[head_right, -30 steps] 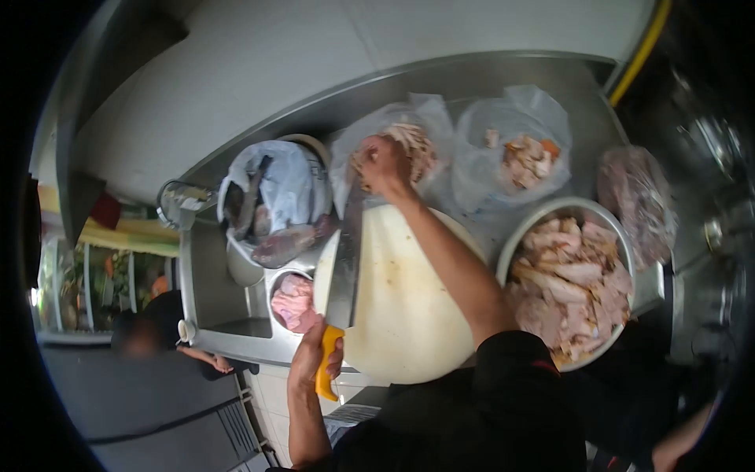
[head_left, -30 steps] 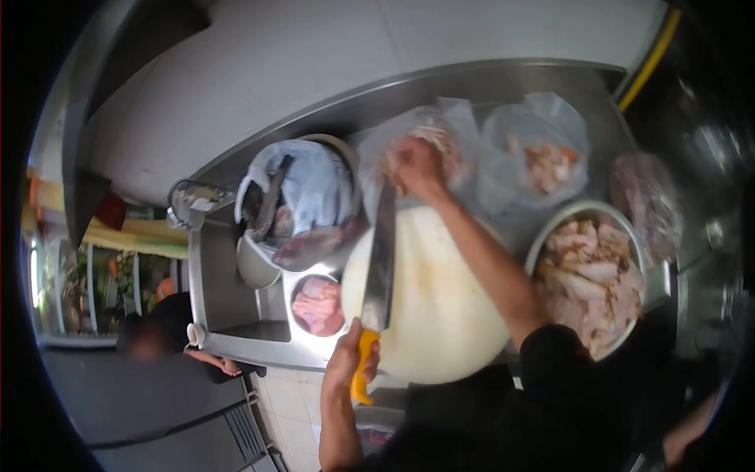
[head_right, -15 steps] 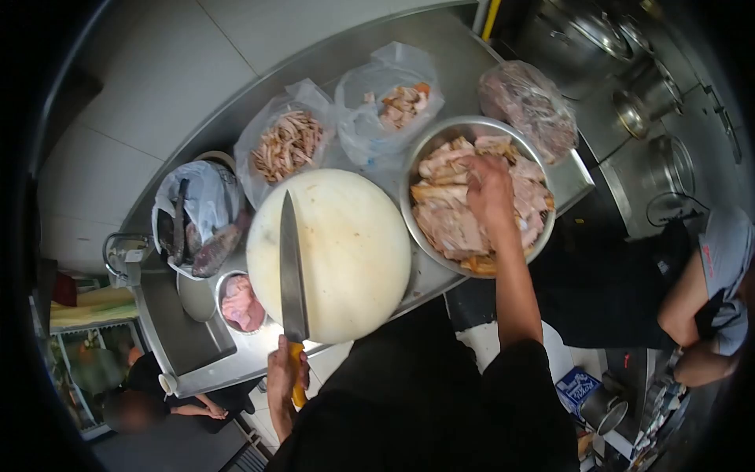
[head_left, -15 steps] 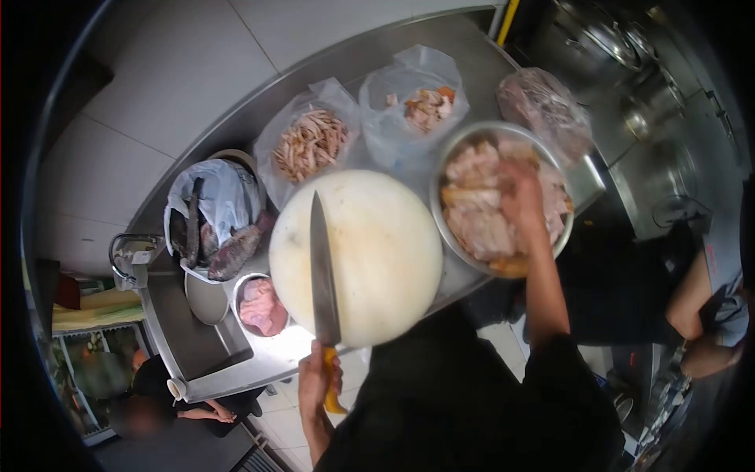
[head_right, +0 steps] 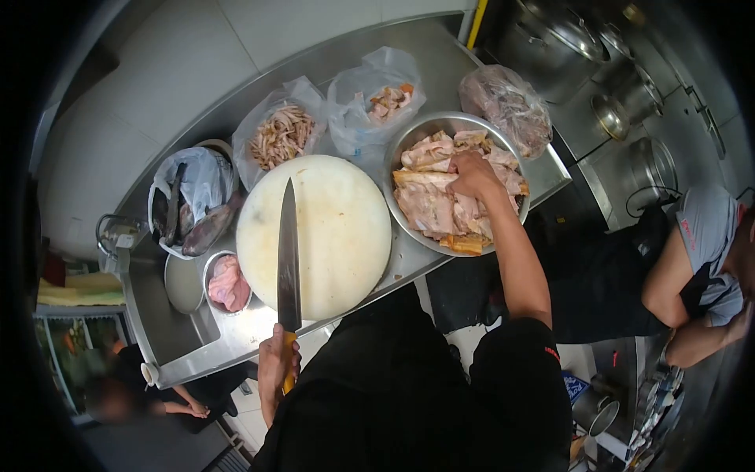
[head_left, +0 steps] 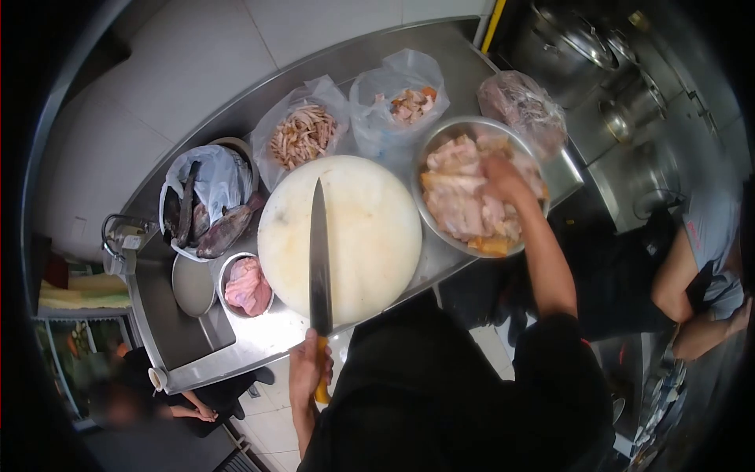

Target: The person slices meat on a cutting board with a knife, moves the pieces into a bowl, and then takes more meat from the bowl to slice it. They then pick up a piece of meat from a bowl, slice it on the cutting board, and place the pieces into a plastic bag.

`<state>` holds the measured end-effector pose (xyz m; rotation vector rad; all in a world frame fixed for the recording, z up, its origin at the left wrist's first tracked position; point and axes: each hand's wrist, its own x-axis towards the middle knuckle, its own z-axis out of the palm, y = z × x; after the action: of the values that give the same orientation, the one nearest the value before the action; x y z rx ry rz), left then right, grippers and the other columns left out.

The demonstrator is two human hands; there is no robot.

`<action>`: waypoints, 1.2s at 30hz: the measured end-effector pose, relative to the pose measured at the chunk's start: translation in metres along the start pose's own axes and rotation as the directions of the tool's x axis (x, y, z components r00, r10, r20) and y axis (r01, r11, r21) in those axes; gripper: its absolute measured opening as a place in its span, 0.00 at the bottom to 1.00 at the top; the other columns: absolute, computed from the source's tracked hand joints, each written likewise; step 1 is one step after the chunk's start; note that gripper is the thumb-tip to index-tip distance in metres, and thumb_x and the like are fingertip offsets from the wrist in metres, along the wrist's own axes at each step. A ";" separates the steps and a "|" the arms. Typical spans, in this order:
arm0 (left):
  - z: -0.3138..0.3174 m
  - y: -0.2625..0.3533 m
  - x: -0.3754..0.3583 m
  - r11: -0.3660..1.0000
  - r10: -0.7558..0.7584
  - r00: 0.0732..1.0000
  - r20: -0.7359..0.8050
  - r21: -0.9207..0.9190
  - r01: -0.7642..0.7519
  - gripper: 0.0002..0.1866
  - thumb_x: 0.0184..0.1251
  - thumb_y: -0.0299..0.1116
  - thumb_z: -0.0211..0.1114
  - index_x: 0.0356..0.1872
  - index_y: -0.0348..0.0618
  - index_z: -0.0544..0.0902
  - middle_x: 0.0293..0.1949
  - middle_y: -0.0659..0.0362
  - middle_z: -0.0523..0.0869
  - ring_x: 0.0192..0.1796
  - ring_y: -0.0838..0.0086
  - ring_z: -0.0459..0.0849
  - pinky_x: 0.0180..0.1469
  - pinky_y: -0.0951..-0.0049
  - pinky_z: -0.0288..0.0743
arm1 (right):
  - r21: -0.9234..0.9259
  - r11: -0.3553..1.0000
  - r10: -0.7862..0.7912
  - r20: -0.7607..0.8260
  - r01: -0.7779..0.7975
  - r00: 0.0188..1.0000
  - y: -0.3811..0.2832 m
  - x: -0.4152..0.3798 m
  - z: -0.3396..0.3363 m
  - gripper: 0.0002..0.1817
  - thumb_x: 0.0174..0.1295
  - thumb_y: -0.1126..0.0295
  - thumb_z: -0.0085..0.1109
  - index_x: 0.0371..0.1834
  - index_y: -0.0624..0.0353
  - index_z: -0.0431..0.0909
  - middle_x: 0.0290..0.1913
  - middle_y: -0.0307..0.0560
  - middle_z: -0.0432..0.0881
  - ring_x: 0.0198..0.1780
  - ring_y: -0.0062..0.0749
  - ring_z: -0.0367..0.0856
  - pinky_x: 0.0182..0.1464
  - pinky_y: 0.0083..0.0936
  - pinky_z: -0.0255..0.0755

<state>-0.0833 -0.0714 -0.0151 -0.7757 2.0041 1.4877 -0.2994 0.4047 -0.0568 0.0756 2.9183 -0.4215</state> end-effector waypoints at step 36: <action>0.008 -0.022 -0.017 0.992 -0.046 0.992 -0.120 -0.122 0.031 0.39 0.79 0.68 0.48 0.27 0.37 0.78 0.15 0.61 0.74 0.13 0.78 0.71 0.18 0.77 0.63 | 0.952 0.214 -0.211 0.265 -0.220 0.941 -0.072 0.011 -0.003 0.20 0.70 0.72 0.60 0.64 0.65 0.80 0.56 0.45 0.85 0.59 0.29 0.81 0.65 0.24 0.72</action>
<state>-0.0552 -0.0664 -0.0194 -0.9716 1.9904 1.5841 -0.3166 0.3374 -0.0360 0.1599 1.7711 -2.0112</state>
